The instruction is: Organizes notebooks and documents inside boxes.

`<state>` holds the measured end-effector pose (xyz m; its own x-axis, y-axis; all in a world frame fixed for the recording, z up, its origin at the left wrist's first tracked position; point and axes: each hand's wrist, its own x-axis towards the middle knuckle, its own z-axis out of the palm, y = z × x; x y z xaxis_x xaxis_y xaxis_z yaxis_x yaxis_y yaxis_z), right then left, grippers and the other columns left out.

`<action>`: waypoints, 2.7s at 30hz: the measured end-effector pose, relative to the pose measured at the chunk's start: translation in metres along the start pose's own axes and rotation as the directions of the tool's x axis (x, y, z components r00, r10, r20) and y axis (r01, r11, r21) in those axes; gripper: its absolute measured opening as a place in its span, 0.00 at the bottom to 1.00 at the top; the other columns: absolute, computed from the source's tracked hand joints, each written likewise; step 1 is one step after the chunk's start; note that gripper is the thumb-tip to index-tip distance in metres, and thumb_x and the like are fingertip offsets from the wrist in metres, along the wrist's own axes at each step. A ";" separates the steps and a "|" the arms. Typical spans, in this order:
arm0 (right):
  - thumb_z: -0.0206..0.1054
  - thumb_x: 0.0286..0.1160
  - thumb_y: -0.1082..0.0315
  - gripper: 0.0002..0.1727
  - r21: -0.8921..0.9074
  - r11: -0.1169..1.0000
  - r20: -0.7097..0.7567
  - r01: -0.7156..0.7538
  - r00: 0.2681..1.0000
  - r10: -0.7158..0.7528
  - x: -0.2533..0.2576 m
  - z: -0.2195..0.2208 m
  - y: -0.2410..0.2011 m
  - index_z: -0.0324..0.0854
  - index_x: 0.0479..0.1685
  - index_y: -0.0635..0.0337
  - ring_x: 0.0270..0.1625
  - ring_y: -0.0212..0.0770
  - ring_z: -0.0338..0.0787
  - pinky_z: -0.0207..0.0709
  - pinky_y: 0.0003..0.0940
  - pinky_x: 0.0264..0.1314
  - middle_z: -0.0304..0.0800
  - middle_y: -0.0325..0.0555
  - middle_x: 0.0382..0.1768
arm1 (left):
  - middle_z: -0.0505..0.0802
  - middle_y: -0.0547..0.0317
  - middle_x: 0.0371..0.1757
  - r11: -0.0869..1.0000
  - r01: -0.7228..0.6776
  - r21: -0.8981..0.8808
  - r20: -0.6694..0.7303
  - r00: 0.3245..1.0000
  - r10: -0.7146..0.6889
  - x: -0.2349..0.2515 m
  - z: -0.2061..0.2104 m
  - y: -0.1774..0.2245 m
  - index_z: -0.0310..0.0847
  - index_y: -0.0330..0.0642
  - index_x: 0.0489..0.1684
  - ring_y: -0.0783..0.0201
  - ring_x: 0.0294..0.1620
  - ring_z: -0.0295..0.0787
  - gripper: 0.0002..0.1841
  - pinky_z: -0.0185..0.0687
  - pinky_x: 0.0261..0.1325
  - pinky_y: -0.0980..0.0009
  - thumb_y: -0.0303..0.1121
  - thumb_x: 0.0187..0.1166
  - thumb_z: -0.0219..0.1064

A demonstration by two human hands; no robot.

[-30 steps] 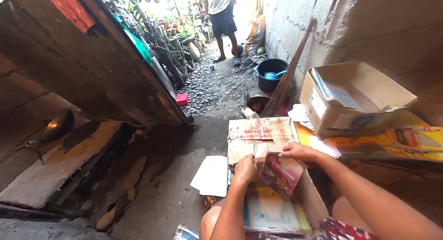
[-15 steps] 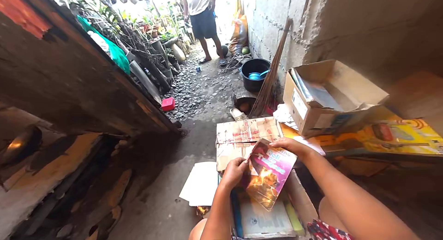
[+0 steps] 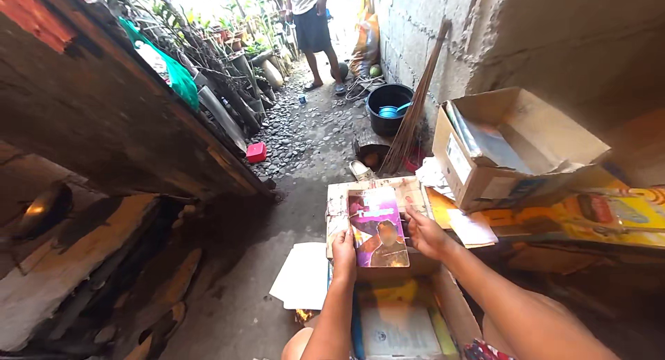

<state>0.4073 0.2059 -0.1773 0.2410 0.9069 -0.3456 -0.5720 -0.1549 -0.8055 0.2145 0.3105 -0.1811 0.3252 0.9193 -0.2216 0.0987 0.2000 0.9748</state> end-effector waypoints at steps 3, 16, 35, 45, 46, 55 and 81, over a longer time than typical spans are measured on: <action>0.41 0.96 0.49 0.28 0.041 0.999 -0.128 -0.026 0.991 0.031 -0.001 0.007 0.007 0.78 0.69 0.60 0.47 0.45 0.95 0.88 0.42 0.49 0.95 0.52 0.47 | 0.88 0.51 0.33 1.000 0.005 -0.026 -0.043 0.999 -0.006 -0.003 0.001 0.000 0.83 0.30 0.46 0.65 0.33 0.85 0.13 0.83 0.43 0.66 0.31 0.92 0.56; 0.47 0.94 0.67 0.16 0.026 0.986 -0.150 0.167 0.975 -0.162 -0.012 0.012 0.012 0.81 0.55 0.67 0.40 0.38 0.94 0.89 0.35 0.45 0.94 0.49 0.38 | 0.88 0.52 0.33 0.992 0.092 -0.090 0.035 0.995 -0.089 -0.012 0.005 -0.013 0.82 0.31 0.47 0.64 0.33 0.85 0.13 0.84 0.42 0.66 0.33 0.92 0.55; 0.52 0.93 0.61 0.19 -0.752 0.658 -0.247 0.032 0.912 -0.326 -0.010 0.006 0.026 0.83 0.45 0.66 0.41 0.46 0.86 0.79 0.50 0.51 0.85 0.53 0.34 | 0.79 0.35 0.78 0.953 -0.093 0.287 0.362 0.932 -0.018 -0.020 0.031 -0.027 0.66 0.31 0.82 0.48 0.73 0.82 0.39 0.80 0.73 0.52 0.52 0.79 0.70; 0.52 0.92 0.62 0.18 -0.787 0.615 -0.300 -0.044 0.899 -0.320 -0.001 -0.007 0.019 0.82 0.42 0.67 0.41 0.49 0.85 0.77 0.52 0.51 0.84 0.54 0.34 | 0.93 0.44 0.50 0.841 -0.080 0.535 0.260 0.963 -0.074 -0.007 0.018 -0.029 0.84 0.33 0.59 0.52 0.52 0.92 0.14 0.83 0.62 0.49 0.32 0.87 0.59; 0.52 0.92 0.63 0.18 -0.776 0.629 -0.309 -0.049 0.899 -0.311 0.000 -0.010 0.017 0.83 0.43 0.67 0.42 0.49 0.86 0.77 0.52 0.52 0.85 0.55 0.35 | 0.93 0.44 0.49 0.828 -0.078 0.556 0.245 0.967 -0.074 -0.003 0.016 -0.030 0.85 0.34 0.57 0.51 0.52 0.91 0.14 0.83 0.61 0.48 0.33 0.87 0.59; 0.54 0.90 0.65 0.17 -0.642 0.765 -0.423 -0.049 0.855 -0.300 0.003 -0.031 0.007 0.84 0.44 0.69 0.43 0.48 0.86 0.79 0.52 0.52 0.86 0.57 0.37 | 0.92 0.41 0.50 0.730 0.049 0.681 0.097 0.983 -0.156 0.021 0.000 -0.034 0.86 0.34 0.53 0.45 0.55 0.89 0.13 0.80 0.61 0.42 0.33 0.85 0.59; 0.45 0.93 0.59 0.23 -0.897 0.361 -0.339 -0.256 0.922 -0.187 0.006 -0.009 0.014 0.83 0.54 0.66 0.61 0.60 0.89 0.76 0.62 0.63 0.90 0.63 0.51 | 0.91 0.39 0.52 0.644 0.118 0.756 0.090 0.956 -0.280 0.032 0.007 -0.064 0.85 0.34 0.54 0.43 0.57 0.89 0.13 0.80 0.61 0.41 0.34 0.84 0.61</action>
<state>0.4078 0.2050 -0.1953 0.5950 0.7326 -0.3306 0.4347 -0.6393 -0.6343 0.2253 0.3246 -0.2509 0.3673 0.7923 -0.4872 0.8127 -0.0186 0.5824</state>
